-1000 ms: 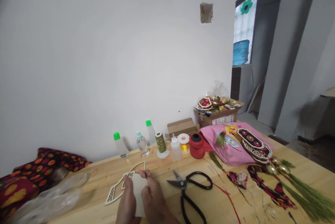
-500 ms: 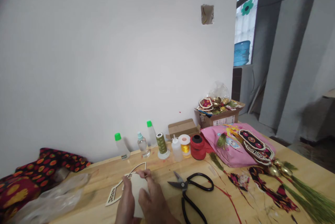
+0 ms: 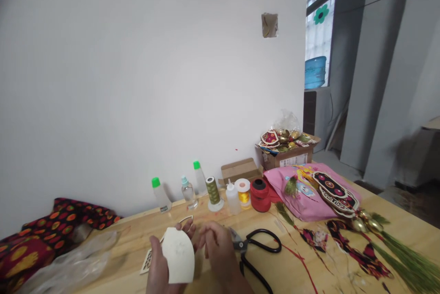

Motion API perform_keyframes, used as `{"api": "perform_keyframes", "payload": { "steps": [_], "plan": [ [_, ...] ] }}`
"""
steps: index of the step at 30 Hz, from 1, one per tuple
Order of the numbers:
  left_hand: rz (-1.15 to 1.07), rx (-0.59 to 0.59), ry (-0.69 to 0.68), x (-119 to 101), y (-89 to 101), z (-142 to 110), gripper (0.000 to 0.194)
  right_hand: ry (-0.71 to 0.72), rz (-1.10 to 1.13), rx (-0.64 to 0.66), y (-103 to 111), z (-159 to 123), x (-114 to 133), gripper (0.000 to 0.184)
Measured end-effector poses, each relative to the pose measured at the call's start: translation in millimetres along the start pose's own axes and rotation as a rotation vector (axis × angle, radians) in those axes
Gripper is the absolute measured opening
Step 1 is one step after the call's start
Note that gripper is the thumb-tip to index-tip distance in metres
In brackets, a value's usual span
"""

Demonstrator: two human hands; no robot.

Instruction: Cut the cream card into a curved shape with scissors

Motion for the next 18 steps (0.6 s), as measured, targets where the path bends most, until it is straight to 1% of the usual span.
{"api": "perform_keyframes", "payload": {
  "steps": [3, 6, 8, 10, 12, 15, 18],
  "plan": [
    [-0.012, -0.017, 0.009, -2, -2.3, -3, 0.041, 0.054, -0.07, 0.044, -6, -4, 4, 0.016],
    [-0.021, -0.054, 0.052, 1, -7.5, -8, 0.045, 0.17, -0.266, 0.051, -9, -10, 8, 0.012],
    [0.013, -0.032, 0.064, 6, -11.5, -11, 0.049, 0.249, -0.419, 0.046, -9, -13, 10, 0.012],
    [0.073, 0.024, 0.05, 10, -14.7, -12, 0.047, 0.328, -0.547, 0.066, -11, -17, 11, 0.011],
    [0.126, 0.061, 0.018, 13, -15.1, -12, 0.044, 0.404, -0.624, 0.115, -16, -21, 13, 0.018],
    [0.186, 0.06, -0.036, 14, -12.9, -11, 0.044, 0.463, -0.701, 0.172, -22, -27, 15, 0.031],
    [0.231, 0.071, -0.069, 14, -13.8, -12, 0.042, 0.473, -0.77, 0.18, -25, -28, 12, 0.032]
  ]
}}
Point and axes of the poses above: each hand's wrist, its own z-axis towards the middle knuckle, its own y-axis out of the back of the hand, x = y × z, the point moved 7 cm from there along z, towards the middle knuckle, and after that the axes turned 15 degrees about -x, right-handed, at the moved point
